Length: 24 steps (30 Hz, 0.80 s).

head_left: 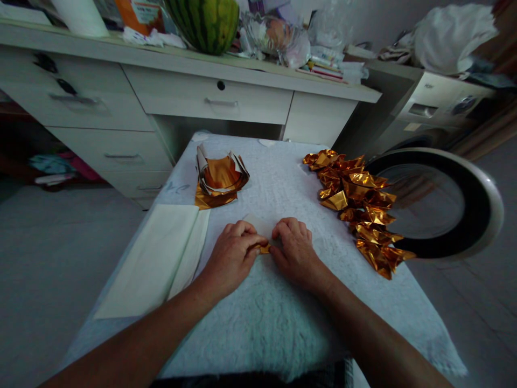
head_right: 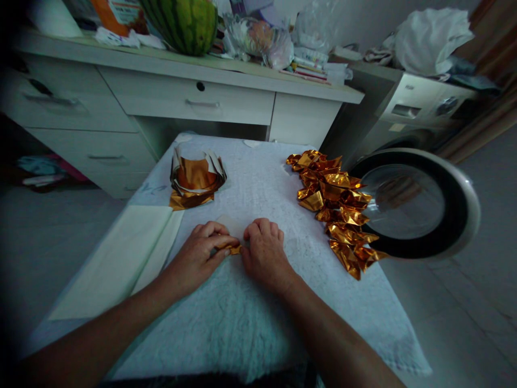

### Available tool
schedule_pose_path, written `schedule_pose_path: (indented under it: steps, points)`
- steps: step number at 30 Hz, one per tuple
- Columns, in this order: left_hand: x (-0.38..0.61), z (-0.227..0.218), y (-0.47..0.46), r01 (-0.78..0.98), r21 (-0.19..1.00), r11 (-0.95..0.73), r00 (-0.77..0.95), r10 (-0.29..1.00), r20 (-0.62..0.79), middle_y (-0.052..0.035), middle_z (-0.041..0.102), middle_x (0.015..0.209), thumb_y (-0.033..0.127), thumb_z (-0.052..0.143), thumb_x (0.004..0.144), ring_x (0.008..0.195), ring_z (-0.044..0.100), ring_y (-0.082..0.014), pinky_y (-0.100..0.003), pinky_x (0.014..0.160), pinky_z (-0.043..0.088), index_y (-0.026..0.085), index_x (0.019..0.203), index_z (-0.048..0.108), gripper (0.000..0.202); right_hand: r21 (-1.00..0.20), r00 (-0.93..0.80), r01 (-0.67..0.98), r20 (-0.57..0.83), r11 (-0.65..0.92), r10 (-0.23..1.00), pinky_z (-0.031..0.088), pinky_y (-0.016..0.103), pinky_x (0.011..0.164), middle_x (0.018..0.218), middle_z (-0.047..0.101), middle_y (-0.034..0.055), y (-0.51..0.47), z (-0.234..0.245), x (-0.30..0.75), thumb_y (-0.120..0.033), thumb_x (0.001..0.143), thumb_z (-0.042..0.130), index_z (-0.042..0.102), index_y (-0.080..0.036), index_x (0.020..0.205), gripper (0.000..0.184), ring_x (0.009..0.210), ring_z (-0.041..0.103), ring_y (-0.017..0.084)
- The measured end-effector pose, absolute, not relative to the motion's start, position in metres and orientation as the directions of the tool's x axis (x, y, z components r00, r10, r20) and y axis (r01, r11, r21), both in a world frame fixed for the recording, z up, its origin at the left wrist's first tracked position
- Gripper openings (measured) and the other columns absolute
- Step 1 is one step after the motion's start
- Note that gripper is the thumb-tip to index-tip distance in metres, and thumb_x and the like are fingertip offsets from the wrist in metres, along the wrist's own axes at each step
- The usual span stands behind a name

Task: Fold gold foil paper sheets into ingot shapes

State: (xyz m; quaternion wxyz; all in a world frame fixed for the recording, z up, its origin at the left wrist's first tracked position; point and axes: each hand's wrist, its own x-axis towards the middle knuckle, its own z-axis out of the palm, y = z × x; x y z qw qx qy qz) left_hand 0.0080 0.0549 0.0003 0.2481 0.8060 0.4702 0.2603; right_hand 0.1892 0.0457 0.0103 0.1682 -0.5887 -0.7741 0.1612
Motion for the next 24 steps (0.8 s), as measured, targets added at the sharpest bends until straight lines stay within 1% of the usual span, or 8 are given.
schedule_pose_path:
  steps: [3, 8, 12, 14, 17, 20, 24]
  points:
    - [0.0080, 0.0006, 0.0560, 0.631, 0.649, -0.426, 0.428, 0.888, 0.167, -0.0046, 0.059, 0.101, 0.007, 0.057, 0.083, 0.099, 0.051, -0.0226, -0.041, 0.089, 0.044, 0.025, 0.101, 0.073, 0.030, -0.422, -0.262, 0.861, 0.113, 0.285, 0.959, 0.037, 0.043, 0.090, 0.114, 0.053, 0.0106, 0.0442, 0.0080, 0.1882, -0.021, 0.084, 0.055, 0.052, -0.018, 0.104, 0.020, 0.105, 0.045, 0.027]
    - [0.0073, -0.0003, 0.0568, 0.621, 0.662, -0.420, 0.437, 0.886, 0.152, -0.0042, 0.059, 0.101, 0.009, 0.058, 0.085, 0.099, 0.050, -0.0225, -0.040, 0.089, 0.044, 0.024, 0.104, 0.072, 0.028, -0.372, -0.247, 0.882, 0.157, 0.289, 0.956, 0.036, 0.046, 0.095, 0.114, 0.054, 0.0133, 0.0446, 0.0034, 0.1837, -0.037, 0.089, 0.051, 0.051, -0.014, 0.109, 0.031, 0.108, 0.045, 0.029]
    - [0.0070, -0.0005, 0.0569, 0.619, 0.666, -0.416, 0.437, 0.887, 0.148, -0.0040, 0.059, 0.100, 0.009, 0.057, 0.085, 0.098, 0.050, -0.0224, -0.040, 0.090, 0.044, 0.024, 0.102, 0.073, 0.027, -0.360, -0.233, 0.891, 0.159, 0.276, 0.959, 0.035, 0.048, 0.097, 0.119, 0.054, 0.0140, 0.0457, 0.0021, 0.1821, -0.041, 0.088, 0.051, 0.050, -0.014, 0.115, 0.038, 0.111, 0.046, 0.030]
    - [0.0070, -0.0002, 0.0570, 0.621, 0.666, -0.414, 0.438, 0.887, 0.143, -0.0041, 0.059, 0.100, 0.011, 0.058, 0.085, 0.098, 0.050, -0.0226, -0.040, 0.089, 0.044, 0.024, 0.102, 0.073, 0.026, -0.381, -0.233, 0.884, 0.142, 0.270, 0.962, 0.034, 0.048, 0.099, 0.124, 0.053, 0.0146, 0.0456, 0.0031, 0.1830, -0.041, 0.088, 0.053, 0.049, -0.014, 0.120, 0.042, 0.115, 0.045, 0.030]
    - [0.0069, -0.0005, 0.0574, 0.627, 0.660, -0.414, 0.440, 0.887, 0.140, -0.0044, 0.060, 0.100, 0.012, 0.059, 0.086, 0.098, 0.050, -0.0228, -0.040, 0.090, 0.044, 0.024, 0.103, 0.073, 0.026, -0.410, -0.234, 0.874, 0.116, 0.261, 0.965, 0.032, 0.047, 0.103, 0.129, 0.051, 0.0144, 0.0450, 0.0057, 0.1856, -0.036, 0.086, 0.055, 0.047, -0.015, 0.126, 0.046, 0.120, 0.043, 0.030]
    - [0.0068, -0.0017, 0.0579, 0.630, 0.652, -0.422, 0.440, 0.886, 0.149, -0.0045, 0.060, 0.102, 0.009, 0.059, 0.084, 0.100, 0.051, -0.0228, -0.040, 0.091, 0.044, 0.024, 0.104, 0.073, 0.029, -0.421, -0.240, 0.870, 0.090, 0.255, 0.967, 0.030, 0.048, 0.106, 0.134, 0.049, 0.0139, 0.0449, 0.0076, 0.1884, -0.030, 0.085, 0.054, 0.045, -0.016, 0.132, 0.050, 0.123, 0.041, 0.029]
    - [0.0064, -0.0019, 0.0578, 0.636, 0.649, -0.418, 0.436, 0.888, 0.145, -0.0041, 0.060, 0.102, 0.009, 0.060, 0.082, 0.101, 0.051, -0.0228, -0.040, 0.092, 0.045, 0.025, 0.104, 0.073, 0.030, -0.423, -0.242, 0.874, 0.048, 0.239, 0.969, 0.027, 0.049, 0.109, 0.141, 0.044, 0.0137, 0.0457, 0.0071, 0.1918, -0.025, 0.084, 0.053, 0.039, -0.018, 0.141, 0.059, 0.129, 0.037, 0.030]
